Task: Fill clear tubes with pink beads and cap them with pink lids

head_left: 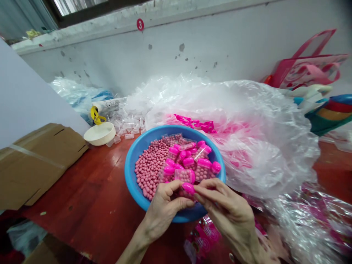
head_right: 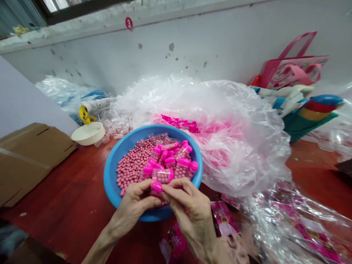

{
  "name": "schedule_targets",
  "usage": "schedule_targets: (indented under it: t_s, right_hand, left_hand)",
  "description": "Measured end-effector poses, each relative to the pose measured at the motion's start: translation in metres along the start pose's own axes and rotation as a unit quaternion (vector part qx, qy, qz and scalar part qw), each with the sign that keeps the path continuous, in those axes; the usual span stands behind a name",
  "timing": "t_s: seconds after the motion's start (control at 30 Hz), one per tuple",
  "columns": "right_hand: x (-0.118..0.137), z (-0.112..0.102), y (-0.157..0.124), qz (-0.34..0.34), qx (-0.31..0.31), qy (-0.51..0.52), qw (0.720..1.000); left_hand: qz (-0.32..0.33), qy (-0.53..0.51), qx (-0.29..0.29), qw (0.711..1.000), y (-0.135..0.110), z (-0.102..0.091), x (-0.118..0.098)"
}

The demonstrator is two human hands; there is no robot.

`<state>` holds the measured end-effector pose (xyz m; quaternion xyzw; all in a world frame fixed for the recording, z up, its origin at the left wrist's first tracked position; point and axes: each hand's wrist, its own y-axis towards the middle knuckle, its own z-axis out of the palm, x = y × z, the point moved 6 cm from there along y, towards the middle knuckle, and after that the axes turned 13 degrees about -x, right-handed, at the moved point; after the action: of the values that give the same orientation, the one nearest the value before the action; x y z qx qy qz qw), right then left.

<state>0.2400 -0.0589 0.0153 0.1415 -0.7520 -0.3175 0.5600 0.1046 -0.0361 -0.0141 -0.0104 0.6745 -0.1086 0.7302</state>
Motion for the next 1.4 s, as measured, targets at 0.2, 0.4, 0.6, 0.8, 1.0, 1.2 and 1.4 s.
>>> schedule_targets:
  t_s: [0.2,0.4,0.6,0.8,1.0,1.2,1.4]
  right_hand:
    - [-0.02,0.0,0.001,0.218,0.038,0.051,0.974]
    - [-0.036,0.006,-0.001,0.453,-0.027,0.296,0.841]
    - [-0.039,0.011,0.006,0.471,-0.086,0.313,0.82]
    - [-0.033,0.021,0.003,0.443,-0.173,0.33,0.815]
    - [-0.029,0.019,-0.007,0.385,-0.231,0.248,0.859]
    - [-0.025,0.004,-0.012,0.303,-0.219,0.179,0.91]
    - [-0.007,0.001,0.0,0.169,-0.089,0.072,0.979]
  left_hand:
    - [-0.034,-0.037,-0.008,0.999,0.002,0.001,0.003]
    - [-0.027,-0.001,-0.015,1.0,0.001,-0.001,0.004]
    - [-0.016,0.039,-0.015,0.999,0.0,0.001,0.002]
    - [0.014,0.091,-0.029,0.995,0.0,0.002,-0.001]
    - [0.056,0.111,-0.051,0.991,-0.001,-0.001,-0.006]
    - [0.073,0.105,-0.054,0.99,-0.003,-0.002,-0.006]
    - [0.093,0.125,-0.061,0.986,-0.005,-0.001,-0.005]
